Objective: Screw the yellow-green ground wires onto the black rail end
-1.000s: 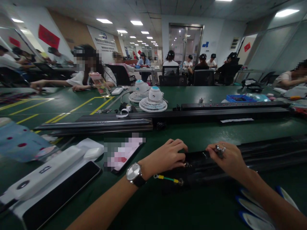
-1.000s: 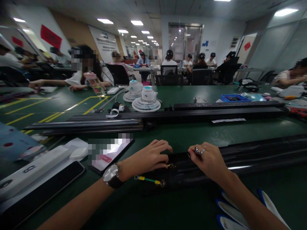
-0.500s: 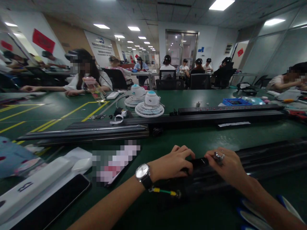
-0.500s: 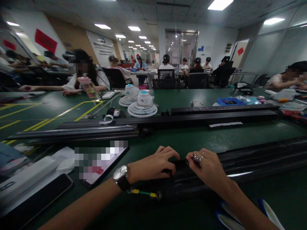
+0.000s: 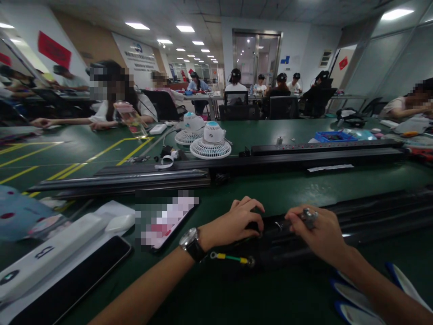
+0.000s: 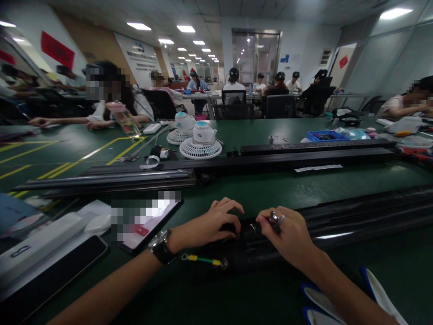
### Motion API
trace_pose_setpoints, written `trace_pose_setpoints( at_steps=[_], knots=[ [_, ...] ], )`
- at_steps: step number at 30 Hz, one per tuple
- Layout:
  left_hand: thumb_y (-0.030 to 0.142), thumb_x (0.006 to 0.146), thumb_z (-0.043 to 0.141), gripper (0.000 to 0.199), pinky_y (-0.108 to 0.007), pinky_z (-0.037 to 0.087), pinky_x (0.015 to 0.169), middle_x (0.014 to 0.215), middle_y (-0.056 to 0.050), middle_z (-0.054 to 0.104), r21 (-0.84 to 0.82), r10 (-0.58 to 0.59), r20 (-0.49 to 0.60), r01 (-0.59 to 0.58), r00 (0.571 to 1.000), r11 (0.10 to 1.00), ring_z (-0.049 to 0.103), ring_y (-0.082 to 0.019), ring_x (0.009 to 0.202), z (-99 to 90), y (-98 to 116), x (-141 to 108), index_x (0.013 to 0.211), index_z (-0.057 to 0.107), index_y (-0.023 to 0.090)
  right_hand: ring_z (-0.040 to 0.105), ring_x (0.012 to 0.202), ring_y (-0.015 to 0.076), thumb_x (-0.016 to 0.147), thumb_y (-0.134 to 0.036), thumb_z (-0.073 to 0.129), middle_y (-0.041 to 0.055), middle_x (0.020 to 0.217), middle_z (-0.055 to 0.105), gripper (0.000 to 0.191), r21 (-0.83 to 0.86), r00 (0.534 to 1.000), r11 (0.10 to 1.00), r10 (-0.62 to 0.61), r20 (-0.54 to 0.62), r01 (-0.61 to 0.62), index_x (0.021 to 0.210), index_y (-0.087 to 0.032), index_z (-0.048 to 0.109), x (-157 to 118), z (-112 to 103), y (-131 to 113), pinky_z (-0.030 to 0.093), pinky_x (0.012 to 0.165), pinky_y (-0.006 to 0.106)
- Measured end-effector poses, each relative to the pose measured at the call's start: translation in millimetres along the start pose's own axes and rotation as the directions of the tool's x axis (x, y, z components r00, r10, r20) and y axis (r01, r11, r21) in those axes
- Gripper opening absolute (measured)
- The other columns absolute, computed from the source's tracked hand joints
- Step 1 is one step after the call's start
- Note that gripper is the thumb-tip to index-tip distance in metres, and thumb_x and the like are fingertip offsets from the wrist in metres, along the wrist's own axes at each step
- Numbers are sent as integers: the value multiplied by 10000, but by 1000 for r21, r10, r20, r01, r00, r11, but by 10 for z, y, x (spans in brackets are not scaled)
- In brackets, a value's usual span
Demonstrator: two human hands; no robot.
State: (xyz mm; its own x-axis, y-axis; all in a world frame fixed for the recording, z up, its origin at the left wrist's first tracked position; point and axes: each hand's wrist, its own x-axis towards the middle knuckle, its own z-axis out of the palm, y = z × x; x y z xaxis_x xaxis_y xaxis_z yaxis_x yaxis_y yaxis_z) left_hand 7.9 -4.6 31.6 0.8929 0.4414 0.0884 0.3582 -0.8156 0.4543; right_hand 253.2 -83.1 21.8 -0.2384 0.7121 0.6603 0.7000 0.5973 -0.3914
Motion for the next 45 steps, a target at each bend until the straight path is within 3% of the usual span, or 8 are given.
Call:
trace_pose_setpoints(
  at_steps=[4,10,19,27,33,38,40,45],
  knots=[
    [237,878,681,97,-393,345,990,1244,-45,513,-9,-21,-16,21,1000,1000,436,-239,1189,74,15,-33,974,676,235,627,577,127,972,-258,508,-24,658,683,212,72,998,997,15,57,-19,839,-205,664,-32,14,-140,455,601,256],
    [213,901,647,128,-349,378,951,1140,-31,563,-103,-29,20,31,999,994,493,-195,1086,95,18,-43,1026,657,238,642,523,112,989,-301,499,-47,618,672,222,296,973,934,150,177,-198,854,-215,652,-98,97,-366,477,557,222],
    [288,908,652,143,-341,374,947,1140,-25,592,-142,12,-10,-13,1000,990,513,-191,1087,180,-50,-73,1044,668,247,637,688,135,1033,-290,421,-8,763,667,232,240,894,959,28,447,-150,949,-218,624,-120,203,-536,476,643,247],
    [249,908,645,94,-314,377,921,1107,-13,615,-125,25,-52,-32,998,992,528,-184,1071,303,-106,-25,994,685,248,636,712,158,1051,-288,340,12,797,674,305,146,866,989,-65,495,-9,983,-212,628,-101,203,-585,470,657,282],
    [141,892,631,180,-323,371,974,1134,-16,612,-153,71,-43,-77,997,985,545,-168,1076,255,-116,-55,1030,681,246,624,700,166,1048,-288,340,10,742,654,304,37,937,999,-44,345,33,980,-201,624,-101,188,-427,450,669,294],
    [259,918,632,138,-334,374,976,1163,-30,592,-154,44,-29,-48,999,987,543,-182,1094,262,-141,-50,1036,706,259,612,752,151,1037,-224,371,11,849,681,243,143,853,979,-199,482,147,986,-212,609,-64,140,-559,437,726,297],
    [285,930,620,126,-334,369,978,1154,-28,596,-157,41,-48,-48,998,986,542,-181,1096,291,-155,-40,1008,717,260,608,739,150,1035,-207,364,8,839,683,248,141,841,978,-205,500,155,961,-210,601,-54,133,-605,430,722,303],
    [273,914,643,92,-332,373,973,1153,-19,598,-131,28,-80,-38,996,991,541,-185,1106,362,-182,-16,956,723,259,610,692,152,1018,-226,402,6,783,680,215,147,904,985,-146,401,94,971,-215,612,-105,156,-566,442,664,288]
  ],
)
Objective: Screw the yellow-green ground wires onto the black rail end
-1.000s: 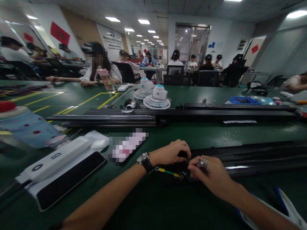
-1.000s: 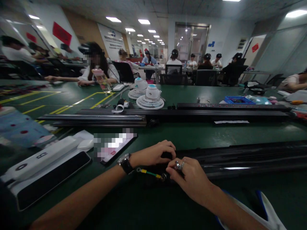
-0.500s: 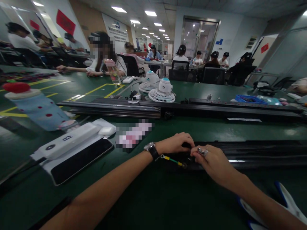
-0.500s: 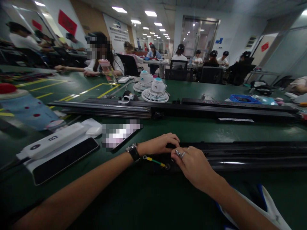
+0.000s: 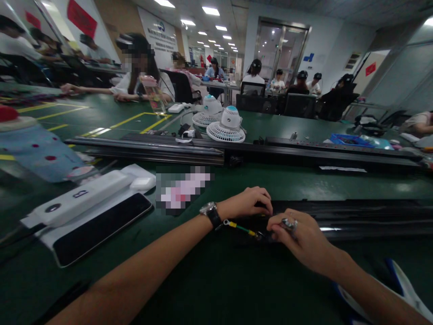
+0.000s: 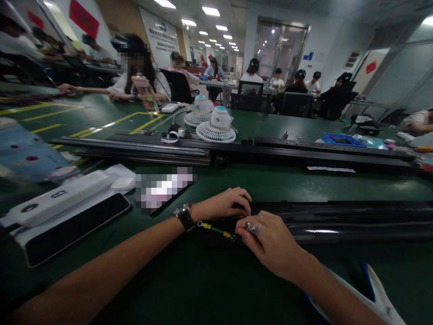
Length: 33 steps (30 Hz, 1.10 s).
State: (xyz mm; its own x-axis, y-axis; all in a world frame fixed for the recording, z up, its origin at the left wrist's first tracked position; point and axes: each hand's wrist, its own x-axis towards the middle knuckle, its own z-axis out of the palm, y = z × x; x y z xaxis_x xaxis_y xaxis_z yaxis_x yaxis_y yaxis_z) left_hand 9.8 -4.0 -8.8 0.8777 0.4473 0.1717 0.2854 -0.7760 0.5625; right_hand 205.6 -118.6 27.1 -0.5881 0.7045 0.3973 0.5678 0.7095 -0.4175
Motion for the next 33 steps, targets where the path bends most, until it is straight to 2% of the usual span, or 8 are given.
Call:
trace_pose_setpoints(
  at_steps=[2,4,8,11,15,22,31,33],
  knots=[
    [267,914,643,98,-329,381,965,1148,-23,605,6,10,-6,-10,1000,1000,550,-183,1092,0,2,0,973,720,258,628,677,147,1009,-244,433,1,767,684,187,28,996,998,52,-68,-50,972,-217,615,-25,33,33,463,650,274],
    [252,914,642,122,-323,391,960,1136,-26,615,-1,32,-11,-32,999,999,560,-177,1076,-17,14,-6,1012,714,263,648,677,143,1002,-256,460,-4,777,694,163,45,992,995,91,-87,-88,972,-221,616,-38,67,53,480,645,264],
    [200,924,617,201,-308,410,960,1122,-36,626,-1,85,-6,-85,996,996,570,-170,1066,-61,38,-21,1100,690,261,643,647,138,997,-289,488,-9,802,705,150,40,994,994,102,-48,-101,982,-232,626,-35,110,48,481,628,265],
    [176,938,584,180,-309,421,949,1133,-51,624,58,114,-3,-113,994,992,568,-177,1072,-66,36,-18,1058,703,237,634,644,140,995,-317,506,-18,769,690,151,41,993,992,121,-5,-121,975,-236,632,-30,119,36,470,619,266],
    [172,927,597,129,-311,437,937,1108,-53,631,90,134,2,-134,991,987,572,-182,1063,-69,35,-14,991,702,213,634,649,141,996,-336,515,-20,746,679,162,51,991,990,131,-3,-130,945,-232,629,-36,120,35,458,624,264],
    [148,944,559,158,-295,449,934,1133,-54,624,82,162,33,-164,986,983,581,-168,1054,-181,66,-74,1016,685,208,627,658,140,1003,-303,506,-16,754,684,141,45,995,995,94,-13,-94,947,-229,612,-53,125,48,437,625,261],
    [171,948,564,134,-281,446,896,1102,-68,627,251,162,68,-174,985,952,561,-172,1019,-162,70,-67,1011,680,194,611,735,152,1033,-262,439,10,849,697,189,-1,994,999,-36,100,36,985,-224,618,-32,55,32,431,678,273],
    [168,946,567,126,-281,446,888,1102,-67,626,268,165,67,-177,984,947,558,-170,1010,-167,82,-74,1003,677,193,618,739,148,1021,-263,475,-1,850,701,152,8,995,1000,-24,97,23,997,-234,622,-48,40,41,436,682,266]
  ],
)
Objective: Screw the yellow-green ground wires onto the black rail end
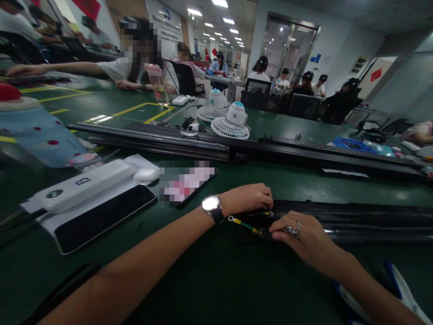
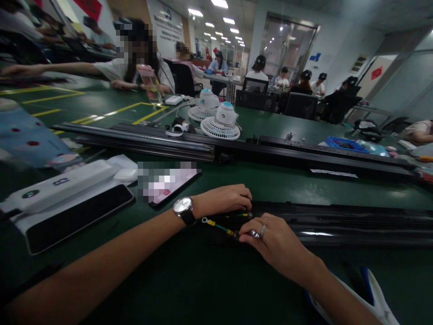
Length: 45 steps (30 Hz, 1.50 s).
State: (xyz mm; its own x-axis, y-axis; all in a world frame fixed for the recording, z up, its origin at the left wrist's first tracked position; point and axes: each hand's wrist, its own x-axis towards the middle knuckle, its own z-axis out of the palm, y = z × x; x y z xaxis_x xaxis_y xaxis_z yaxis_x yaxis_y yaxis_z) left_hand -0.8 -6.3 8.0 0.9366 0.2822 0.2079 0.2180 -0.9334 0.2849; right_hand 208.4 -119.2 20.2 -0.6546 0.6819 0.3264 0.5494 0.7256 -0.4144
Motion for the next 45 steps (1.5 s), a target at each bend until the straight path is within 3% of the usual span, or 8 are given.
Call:
trace_pose_setpoints(
  at_steps=[6,14,18,24,34,40,45],
  knots=[
    [157,945,564,148,-283,443,875,1107,-65,618,12,12,-25,-12,1000,1000,546,-172,1006,41,-16,-30,1046,663,200,651,670,125,977,-313,572,-39,767,700,97,37,986,989,144,-86,-142,964,-247,642,-39,21,17,451,637,238],
    [175,943,573,145,-282,431,885,1116,-62,594,8,-24,-65,24,998,1000,526,-177,1011,186,-76,-15,1040,672,216,662,655,133,970,-471,548,-3,760,713,285,32,983,996,89,-161,-85,891,-220,660,-26,97,-7,466,611,233],
    [190,940,583,131,-280,433,881,1106,-63,593,16,-19,-72,20,997,1000,523,-178,1009,203,-98,-12,1029,676,215,637,605,124,969,-473,548,-1,713,698,309,21,978,999,42,-205,-39,849,-210,657,-9,124,-24,449,574,228],
    [174,927,601,125,-280,431,874,1099,-55,597,-6,-14,-98,13,995,1000,529,-173,1000,204,-97,-19,1012,677,224,619,649,130,996,-385,528,19,776,695,240,-14,990,1000,26,-138,-28,890,-204,646,-10,130,-46,431,593,243],
    [189,927,606,103,-283,416,876,1095,-52,600,-78,-41,-84,34,996,996,526,-176,1009,138,-45,-39,998,673,223,616,774,157,1008,-231,507,19,868,693,126,-80,987,984,-155,46,158,988,-208,629,5,-27,5,438,733,300],
    [216,915,632,98,-294,403,920,1076,-37,607,-212,-75,-86,55,994,976,547,-172,1018,96,-28,-37,998,684,229,629,780,154,975,-216,551,19,864,707,88,-40,990,997,-72,-125,67,987,-212,638,-65,-117,187,464,725,286],
    [253,885,677,86,-296,406,933,1104,-39,596,-270,-76,-104,45,992,962,563,-173,1039,111,-13,-17,963,694,222,632,757,157,979,-231,535,19,850,713,110,-76,993,996,-51,-105,43,974,-216,644,-76,-109,189,468,701,290]
  ],
)
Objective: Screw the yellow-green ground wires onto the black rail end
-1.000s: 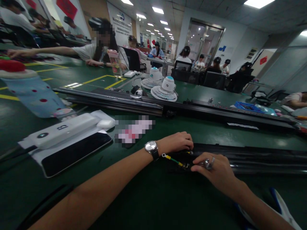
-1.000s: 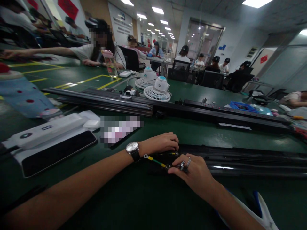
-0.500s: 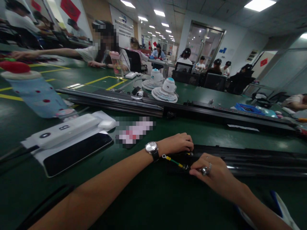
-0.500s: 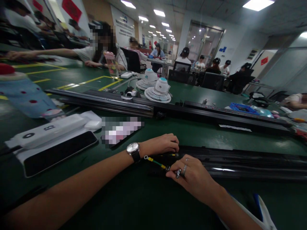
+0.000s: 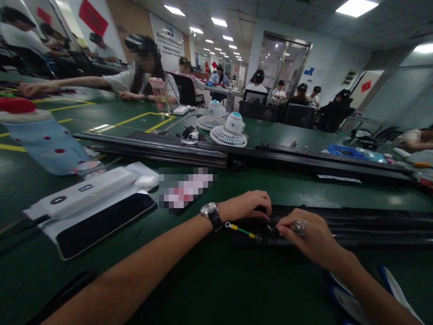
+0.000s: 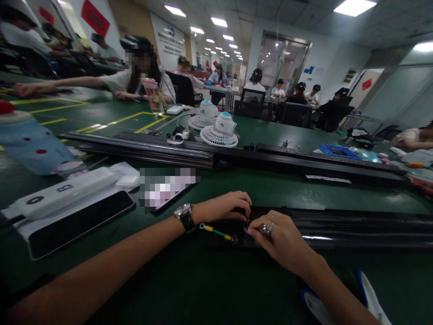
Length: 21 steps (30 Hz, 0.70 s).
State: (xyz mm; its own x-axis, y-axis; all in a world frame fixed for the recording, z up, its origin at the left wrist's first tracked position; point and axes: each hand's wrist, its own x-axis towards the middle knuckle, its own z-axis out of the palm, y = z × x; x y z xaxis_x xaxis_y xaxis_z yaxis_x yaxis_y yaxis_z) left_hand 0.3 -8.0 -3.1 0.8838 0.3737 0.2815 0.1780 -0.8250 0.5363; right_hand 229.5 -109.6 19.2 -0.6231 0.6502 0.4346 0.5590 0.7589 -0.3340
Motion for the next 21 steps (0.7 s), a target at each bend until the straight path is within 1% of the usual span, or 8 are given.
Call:
trace_pose_setpoints(
  at_steps=[5,9,12,14,18,21],
  knots=[
    [252,889,673,83,-298,412,931,1117,-36,582,29,-26,12,26,1000,999,561,-175,1052,2,25,-5,967,695,231,623,733,152,986,-249,518,19,824,702,134,-34,999,999,-38,-9,38,973,-220,648,5,37,-29,463,681,285],
    [271,887,677,98,-282,417,912,1110,-35,580,67,-35,23,33,999,997,566,-169,1033,3,37,-9,974,699,232,624,735,148,988,-232,509,20,822,698,141,-41,999,998,-45,-24,44,968,-219,648,8,77,-41,462,685,281],
    [283,894,668,97,-281,411,920,1115,-33,581,100,-26,31,23,999,995,563,-168,1037,23,21,-12,972,702,235,625,742,147,988,-225,507,12,820,692,138,-45,998,998,-50,-28,49,970,-224,644,14,111,-49,460,684,276],
    [295,900,660,96,-283,410,913,1106,-32,584,115,-41,26,38,999,993,564,-168,1031,48,-1,-11,963,707,238,623,735,145,988,-225,509,5,810,687,132,-42,997,997,-59,-39,58,973,-228,640,19,127,-55,457,679,272],
    [305,895,666,98,-291,412,899,1086,-31,589,134,-78,15,76,997,988,567,-171,1015,84,-40,-2,945,717,238,606,703,138,994,-227,501,3,782,677,137,-40,996,997,-74,-53,72,959,-225,634,32,124,-77,441,651,263],
    [298,885,679,106,-292,409,909,1096,-30,587,111,-95,27,92,995,990,560,-173,1030,63,-32,-2,966,717,241,596,683,136,999,-233,494,3,766,671,146,-44,996,997,-70,-57,67,949,-222,630,45,105,-102,437,647,266]
  ],
)
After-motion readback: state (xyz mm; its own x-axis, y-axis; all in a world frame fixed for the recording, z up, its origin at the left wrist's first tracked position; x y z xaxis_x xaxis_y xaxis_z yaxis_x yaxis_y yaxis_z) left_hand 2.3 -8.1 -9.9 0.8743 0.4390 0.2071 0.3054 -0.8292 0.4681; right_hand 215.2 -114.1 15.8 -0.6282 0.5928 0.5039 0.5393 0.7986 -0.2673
